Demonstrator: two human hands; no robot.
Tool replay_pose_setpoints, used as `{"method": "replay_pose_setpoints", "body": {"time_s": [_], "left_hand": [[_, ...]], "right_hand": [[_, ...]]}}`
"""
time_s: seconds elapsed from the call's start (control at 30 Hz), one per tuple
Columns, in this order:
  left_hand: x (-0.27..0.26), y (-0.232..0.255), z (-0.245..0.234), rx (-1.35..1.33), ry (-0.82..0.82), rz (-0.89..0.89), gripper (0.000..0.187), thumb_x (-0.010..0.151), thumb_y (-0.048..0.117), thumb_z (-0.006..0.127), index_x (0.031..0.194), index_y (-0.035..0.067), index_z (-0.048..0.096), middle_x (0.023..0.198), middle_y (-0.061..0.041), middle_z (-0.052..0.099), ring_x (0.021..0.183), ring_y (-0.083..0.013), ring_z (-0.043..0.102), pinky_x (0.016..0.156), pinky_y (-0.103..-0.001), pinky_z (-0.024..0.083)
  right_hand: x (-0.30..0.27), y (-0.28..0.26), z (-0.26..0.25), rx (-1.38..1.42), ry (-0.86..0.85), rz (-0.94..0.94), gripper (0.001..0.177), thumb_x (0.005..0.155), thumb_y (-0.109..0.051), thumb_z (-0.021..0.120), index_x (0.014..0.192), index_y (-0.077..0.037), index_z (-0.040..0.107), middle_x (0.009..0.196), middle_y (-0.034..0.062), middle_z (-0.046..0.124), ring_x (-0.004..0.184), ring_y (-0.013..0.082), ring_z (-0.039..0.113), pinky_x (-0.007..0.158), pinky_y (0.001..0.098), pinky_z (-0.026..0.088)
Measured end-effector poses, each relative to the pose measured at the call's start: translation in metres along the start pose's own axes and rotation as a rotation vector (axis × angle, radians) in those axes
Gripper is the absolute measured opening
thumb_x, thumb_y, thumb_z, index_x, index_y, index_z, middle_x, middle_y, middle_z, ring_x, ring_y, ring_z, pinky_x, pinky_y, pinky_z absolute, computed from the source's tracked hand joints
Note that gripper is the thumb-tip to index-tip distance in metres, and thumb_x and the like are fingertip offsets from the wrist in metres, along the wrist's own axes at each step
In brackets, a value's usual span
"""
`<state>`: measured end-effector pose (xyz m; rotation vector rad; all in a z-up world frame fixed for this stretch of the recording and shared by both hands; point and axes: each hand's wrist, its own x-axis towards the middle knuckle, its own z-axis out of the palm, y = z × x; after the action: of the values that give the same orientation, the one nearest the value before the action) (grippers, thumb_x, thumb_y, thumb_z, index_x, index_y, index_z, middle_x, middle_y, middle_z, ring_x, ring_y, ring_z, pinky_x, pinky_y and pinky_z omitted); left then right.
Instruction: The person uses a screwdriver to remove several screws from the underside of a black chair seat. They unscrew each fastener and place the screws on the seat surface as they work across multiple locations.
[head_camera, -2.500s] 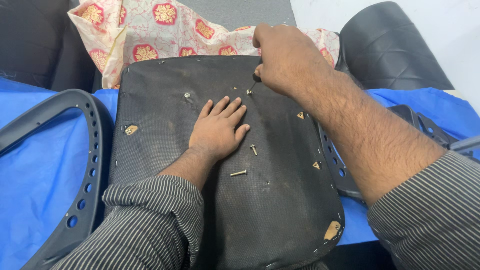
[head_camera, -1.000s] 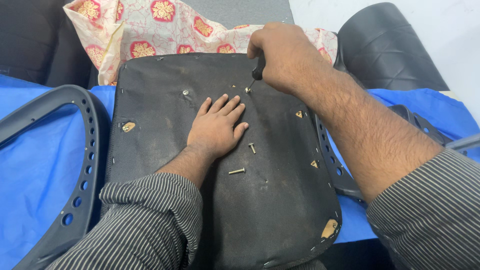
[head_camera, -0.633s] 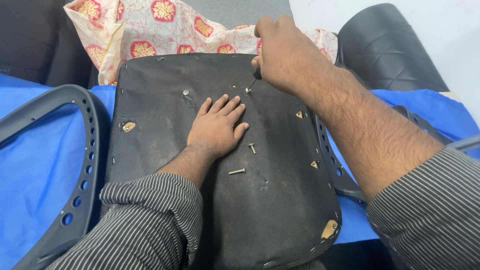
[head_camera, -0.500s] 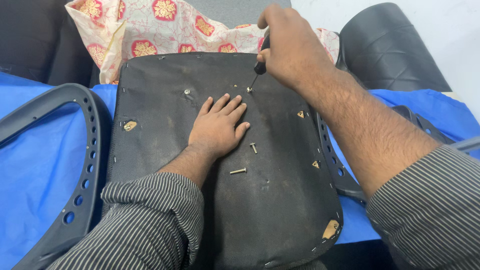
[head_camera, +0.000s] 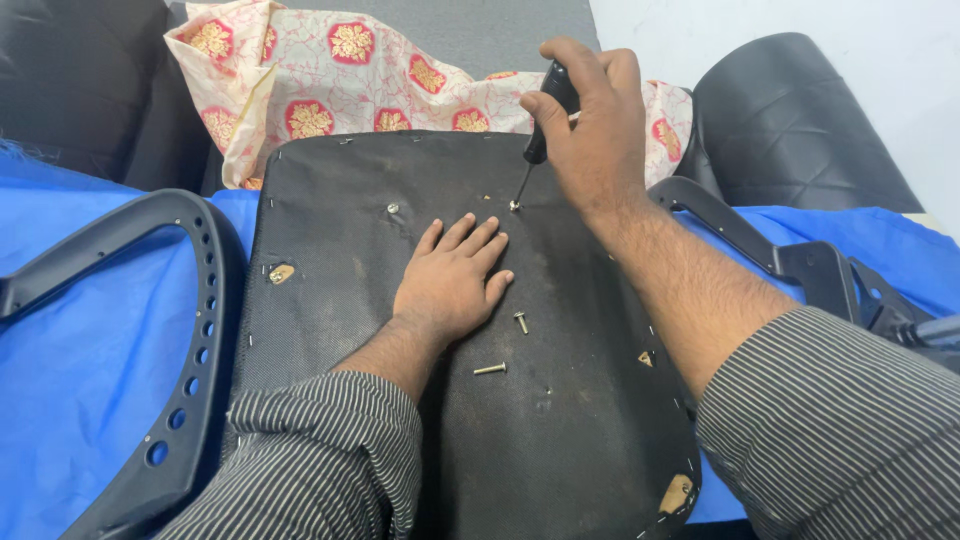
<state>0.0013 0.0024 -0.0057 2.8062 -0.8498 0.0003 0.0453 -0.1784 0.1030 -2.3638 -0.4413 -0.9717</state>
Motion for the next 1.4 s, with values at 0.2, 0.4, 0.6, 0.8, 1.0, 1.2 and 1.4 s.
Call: {"method": "replay_pose_setpoints", "body": {"time_s": [0.2,0.4,0.6,0.8,1.0,1.2,1.4], "left_hand": [[-0.001,0.000,0.000,-0.011,0.011,0.001,0.059,0.101,0.050,0.040,0.151,0.019,0.044,0.163,0.001,0.034,0.152,-0.0205,0.024,0.124,-0.049,0.013],[0.001,0.002,-0.004,0.001,-0.048,-0.022,0.059,0.102,0.051,0.036,0.152,0.021,0.041,0.164,0.001,0.031,0.152,-0.0194,0.021,0.125,-0.048,0.010],[0.002,0.003,-0.006,0.013,-0.085,-0.029,0.059,0.102,0.051,0.034,0.153,0.021,0.040,0.164,0.002,0.030,0.153,-0.0189,0.020,0.125,-0.049,0.009],[0.001,0.002,-0.005,0.011,-0.059,-0.019,0.059,0.102,0.051,0.035,0.153,0.021,0.041,0.164,0.002,0.031,0.153,-0.0193,0.021,0.125,-0.049,0.010],[0.001,0.002,-0.003,0.013,-0.042,-0.017,0.059,0.102,0.050,0.036,0.152,0.021,0.042,0.163,0.002,0.032,0.152,-0.0192,0.022,0.125,-0.049,0.010],[0.000,0.002,-0.004,-0.001,-0.032,-0.014,0.059,0.101,0.050,0.037,0.152,0.021,0.042,0.163,0.001,0.033,0.152,-0.0194,0.023,0.125,-0.048,0.011],[0.001,0.001,-0.004,-0.015,-0.040,-0.017,0.058,0.102,0.050,0.037,0.152,0.021,0.043,0.162,0.001,0.034,0.151,-0.0197,0.024,0.125,-0.048,0.011]], "right_hand": [[0.009,0.012,0.004,0.022,0.015,0.045,0.041,0.104,-0.011,0.077,0.138,-0.013,0.053,0.121,0.0061,0.059,0.108,0.0203,0.066,0.093,0.0367,0.059],[0.011,0.018,0.009,-0.010,-0.004,0.016,0.052,0.098,-0.018,0.086,0.136,-0.011,0.050,0.122,0.0170,0.050,0.105,0.0251,0.064,0.082,0.0376,0.062],[0.010,0.030,0.012,0.062,-0.016,0.106,0.046,0.103,-0.005,0.073,0.141,-0.015,0.049,0.128,0.0105,0.057,0.120,0.0220,0.067,0.094,0.0311,0.066],[0.006,0.031,0.012,0.080,-0.025,0.088,0.054,0.102,-0.004,0.072,0.144,-0.012,0.039,0.127,0.0132,0.051,0.119,0.0233,0.064,0.089,0.0313,0.066],[0.004,0.037,0.014,0.104,-0.023,0.067,0.054,0.104,-0.008,0.075,0.145,-0.013,0.040,0.130,0.0145,0.053,0.118,0.0218,0.066,0.091,0.0324,0.066],[0.000,0.054,0.014,0.115,-0.032,0.085,0.051,0.111,-0.001,0.064,0.150,-0.013,0.033,0.130,0.0127,0.060,0.125,0.0208,0.069,0.104,0.0340,0.063],[-0.002,0.058,0.017,0.133,-0.048,0.008,0.065,0.109,-0.007,0.075,0.150,-0.012,0.025,0.134,0.0186,0.052,0.124,0.0228,0.064,0.093,0.0304,0.067]]}}
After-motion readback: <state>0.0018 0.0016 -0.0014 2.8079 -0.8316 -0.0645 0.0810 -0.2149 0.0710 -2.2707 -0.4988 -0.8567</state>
